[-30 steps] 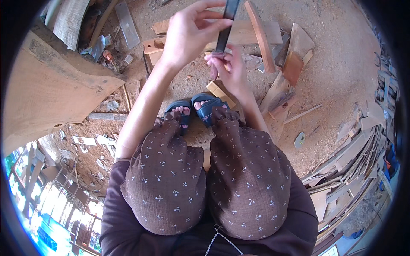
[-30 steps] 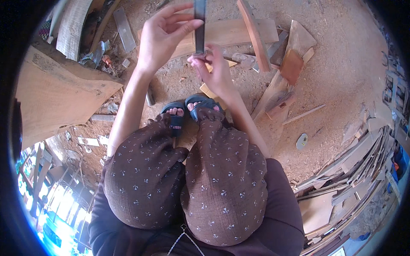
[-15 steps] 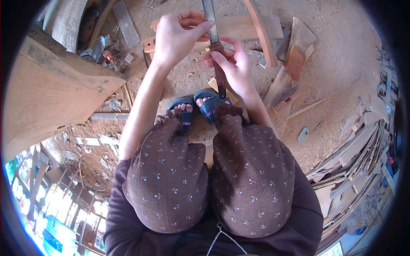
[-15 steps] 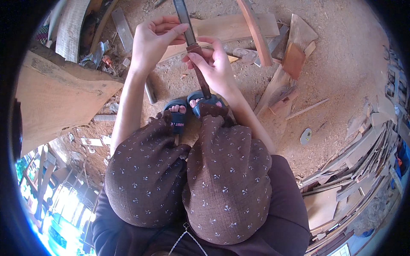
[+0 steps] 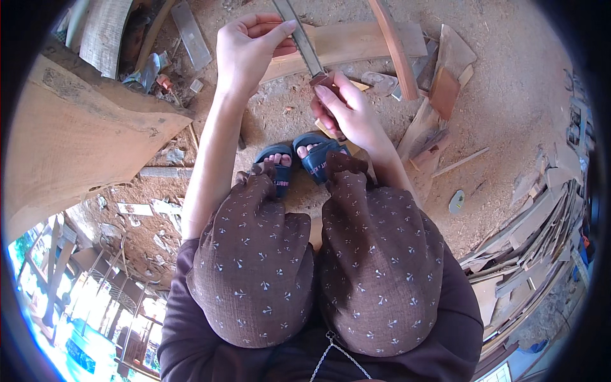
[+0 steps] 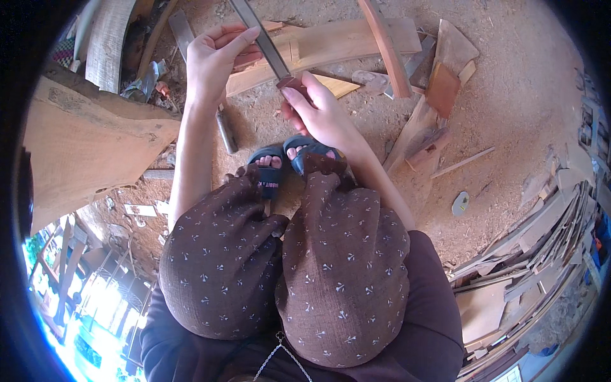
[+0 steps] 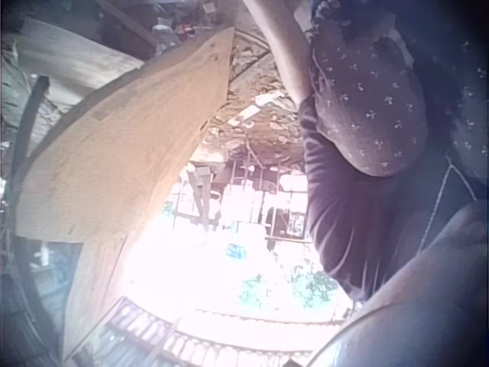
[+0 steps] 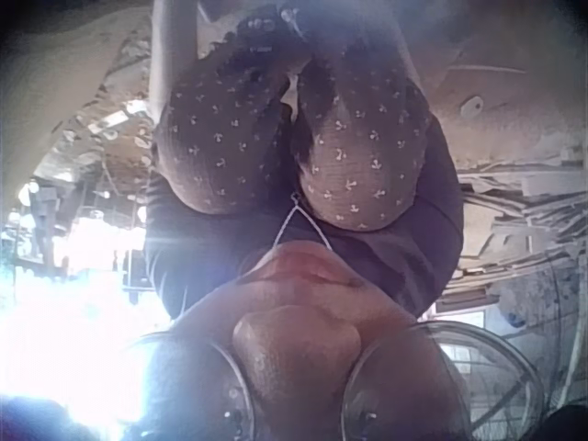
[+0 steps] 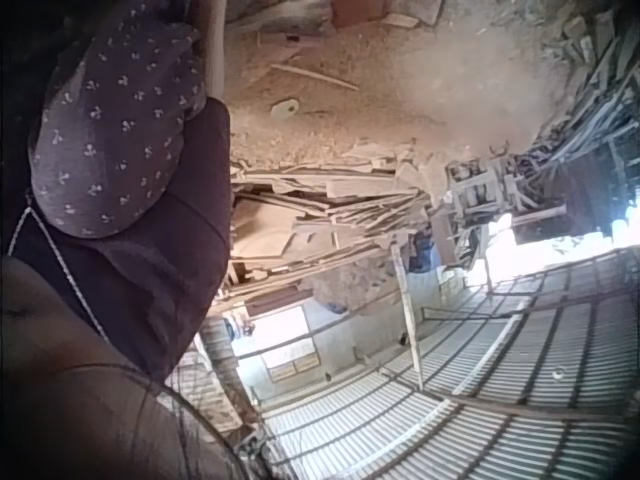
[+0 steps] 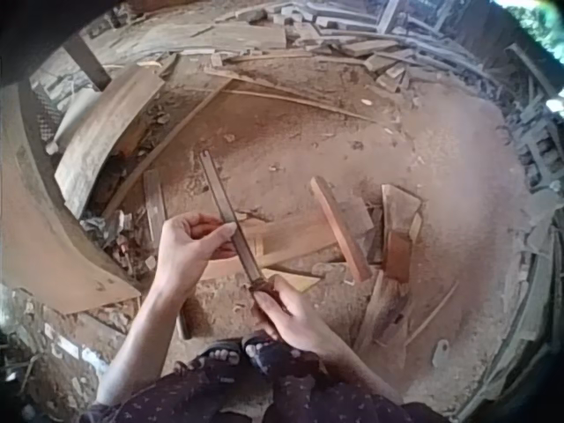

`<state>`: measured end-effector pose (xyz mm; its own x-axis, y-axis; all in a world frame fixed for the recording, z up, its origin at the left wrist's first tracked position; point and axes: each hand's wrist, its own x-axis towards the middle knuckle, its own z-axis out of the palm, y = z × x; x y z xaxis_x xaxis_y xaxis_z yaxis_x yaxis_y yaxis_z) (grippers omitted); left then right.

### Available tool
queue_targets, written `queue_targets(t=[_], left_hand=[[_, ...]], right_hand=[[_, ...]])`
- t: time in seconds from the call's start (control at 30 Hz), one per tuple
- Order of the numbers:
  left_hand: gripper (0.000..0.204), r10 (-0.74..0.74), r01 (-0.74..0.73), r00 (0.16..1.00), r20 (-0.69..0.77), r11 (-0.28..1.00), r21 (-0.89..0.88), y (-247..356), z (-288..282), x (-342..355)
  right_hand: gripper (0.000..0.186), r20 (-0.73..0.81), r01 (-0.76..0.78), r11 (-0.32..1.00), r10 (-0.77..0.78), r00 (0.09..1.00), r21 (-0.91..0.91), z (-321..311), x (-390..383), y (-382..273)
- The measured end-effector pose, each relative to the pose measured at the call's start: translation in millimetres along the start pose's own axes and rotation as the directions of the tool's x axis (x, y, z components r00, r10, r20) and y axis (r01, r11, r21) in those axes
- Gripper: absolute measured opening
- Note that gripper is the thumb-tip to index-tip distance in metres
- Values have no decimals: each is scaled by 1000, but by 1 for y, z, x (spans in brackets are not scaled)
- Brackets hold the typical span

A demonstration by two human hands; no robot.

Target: Shave wood using a draw knife or similar metal tool.

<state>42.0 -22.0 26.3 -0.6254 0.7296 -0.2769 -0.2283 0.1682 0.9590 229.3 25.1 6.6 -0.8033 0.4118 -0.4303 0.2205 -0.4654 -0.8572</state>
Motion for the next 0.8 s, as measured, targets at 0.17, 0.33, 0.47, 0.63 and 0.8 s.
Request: queue_targets(t=[0.17, 0.33, 0.47, 0.63, 0.8], left_hand=[[18, -50, 49, 999, -1, 986, -159, -3, 4, -2], [17, -45, 42, 999, -12, 976, -213, -6, 2, -3], [17, -42, 47, 999, 26, 969, -242, -4, 0, -3], [17, -12, 32, 996, 85, 972, -231, -1, -2, -3], [16, 16, 14, 995, 100, 954, -298, -1, -4, -1]], right_hand=[[18, -67, -9, 990, -1, 998, -141, -3, -10, -10], [19, -56, 4, 987, -13, 998, -162, -6, -12, -9], [19, -113, 40, 939, -83, 990, -341, -5, -18, -14], [17, -119, 51, 924, -104, 987, -380, -5, -26, -25], [17, -72, 104, 890, -150, 986, -443, -9, -26, -16]])
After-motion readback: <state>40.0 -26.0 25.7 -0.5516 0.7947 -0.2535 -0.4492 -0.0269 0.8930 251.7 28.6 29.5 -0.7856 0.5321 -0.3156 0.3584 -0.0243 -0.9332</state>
